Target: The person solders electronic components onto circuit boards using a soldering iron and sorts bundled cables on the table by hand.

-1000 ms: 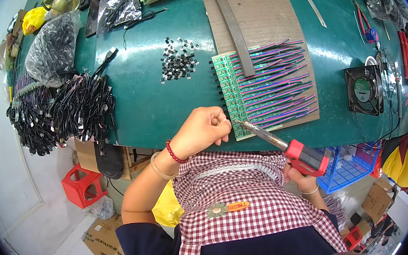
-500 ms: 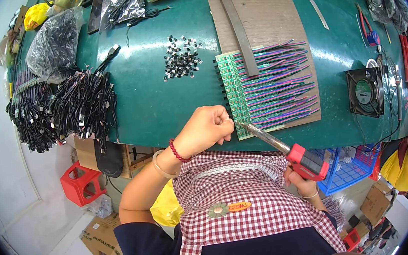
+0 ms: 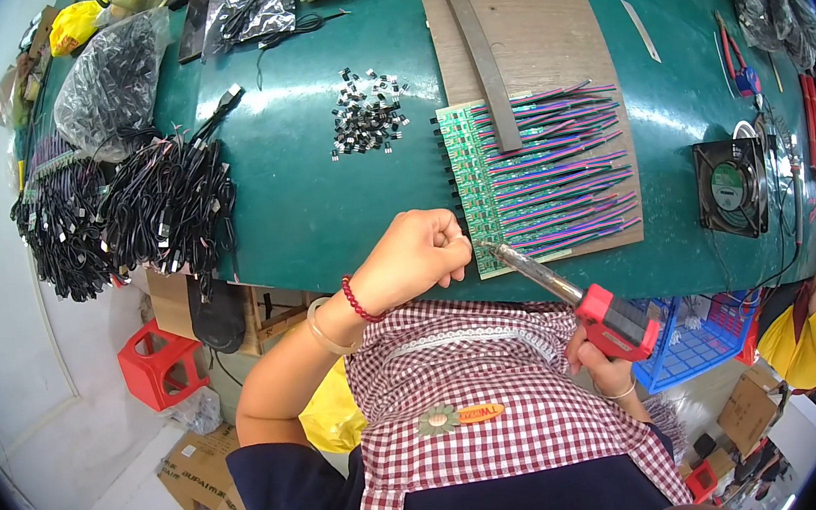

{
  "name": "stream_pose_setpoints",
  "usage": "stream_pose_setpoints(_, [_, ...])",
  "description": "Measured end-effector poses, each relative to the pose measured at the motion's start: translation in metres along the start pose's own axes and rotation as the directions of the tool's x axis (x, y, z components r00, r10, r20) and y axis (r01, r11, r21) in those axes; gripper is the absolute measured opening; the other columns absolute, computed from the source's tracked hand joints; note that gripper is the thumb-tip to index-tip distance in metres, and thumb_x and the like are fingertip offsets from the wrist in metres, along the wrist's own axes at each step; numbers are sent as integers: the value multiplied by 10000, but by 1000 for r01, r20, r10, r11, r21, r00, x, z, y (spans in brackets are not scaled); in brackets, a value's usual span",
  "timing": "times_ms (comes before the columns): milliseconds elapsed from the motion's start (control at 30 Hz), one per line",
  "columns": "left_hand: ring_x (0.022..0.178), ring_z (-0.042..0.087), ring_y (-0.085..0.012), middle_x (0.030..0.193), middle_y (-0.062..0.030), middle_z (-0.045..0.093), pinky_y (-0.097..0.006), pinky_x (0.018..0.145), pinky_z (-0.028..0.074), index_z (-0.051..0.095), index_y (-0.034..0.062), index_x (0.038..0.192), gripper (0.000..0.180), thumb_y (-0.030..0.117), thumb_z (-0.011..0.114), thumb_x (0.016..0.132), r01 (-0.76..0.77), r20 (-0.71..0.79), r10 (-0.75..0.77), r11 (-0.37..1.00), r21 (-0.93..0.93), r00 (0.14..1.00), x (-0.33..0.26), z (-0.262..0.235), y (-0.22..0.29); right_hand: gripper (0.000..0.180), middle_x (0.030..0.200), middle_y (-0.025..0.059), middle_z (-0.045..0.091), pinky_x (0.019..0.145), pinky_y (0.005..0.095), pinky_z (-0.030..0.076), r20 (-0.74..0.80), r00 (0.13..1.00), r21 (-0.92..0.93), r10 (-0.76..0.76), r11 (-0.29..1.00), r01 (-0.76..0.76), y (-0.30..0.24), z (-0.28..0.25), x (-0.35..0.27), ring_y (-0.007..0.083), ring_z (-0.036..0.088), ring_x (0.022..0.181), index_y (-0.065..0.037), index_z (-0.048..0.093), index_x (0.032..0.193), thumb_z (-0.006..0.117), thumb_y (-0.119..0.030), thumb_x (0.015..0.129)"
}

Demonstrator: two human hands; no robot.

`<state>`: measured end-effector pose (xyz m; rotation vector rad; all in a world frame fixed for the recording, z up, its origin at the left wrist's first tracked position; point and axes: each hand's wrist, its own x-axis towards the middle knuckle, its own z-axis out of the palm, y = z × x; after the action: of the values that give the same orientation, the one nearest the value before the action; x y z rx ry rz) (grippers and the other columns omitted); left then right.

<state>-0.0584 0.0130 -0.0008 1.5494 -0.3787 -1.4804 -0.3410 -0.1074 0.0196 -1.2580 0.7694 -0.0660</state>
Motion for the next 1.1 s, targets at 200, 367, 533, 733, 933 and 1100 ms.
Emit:
stream_pose_setpoints(200, [518,553,-86,611,-67,605,-226,467,441,544,-20,715,132,80,584,790,5,-2,-5,1000,-4,1000,0,0,0,229,649,116,559,459,256,427,7,1000,-29,-22,999,22,7,-1,-6,162,519,504,45,535,937,581,-144,817])
stream_pose_setpoints(367, [515,556,-87,612,-67,605,-225,466,444,540,-22,711,138,82,583,790,-8,2,8,1000,-7,1000,0,0,1,394,678,129,564,464,264,429,-6,996,-46,-86,995,86,12,-9,-13,173,514,512,21,450,1181,574,-89,823])
stream_pose_setpoints(533, [515,557,-87,610,-63,605,-225,464,445,540,-23,706,140,81,582,788,1,-3,-1,1000,7,1000,-1,0,3,398,695,144,568,441,265,425,31,989,-36,-145,989,146,15,-11,-9,172,513,508,21,467,1187,589,-87,824])
stream_pose_setpoints(733, [516,555,-88,607,-64,603,-225,470,447,543,-24,711,128,73,586,782,-4,-3,4,1000,-3,1000,0,0,0,413,704,151,572,440,262,436,25,991,34,-129,991,128,14,-8,-8,173,522,511,28,460,1204,587,-88,828])
stream_pose_setpoints(933, [518,555,-88,609,-64,602,-223,472,447,543,-25,714,125,73,588,778,0,-12,0,1000,-19,1000,0,0,-1,405,702,151,572,440,263,438,59,994,-21,-95,995,97,14,-9,-5,174,523,512,37,461,1195,583,-79,827])
stream_pose_setpoints(1100, [522,555,-86,614,-62,600,-220,468,442,543,-21,712,115,67,586,773,8,-2,-8,1000,-12,1000,0,0,2,398,699,145,570,436,260,431,29,991,-51,-129,990,130,11,-7,-8,168,515,508,36,466,1187,587,-88,829])
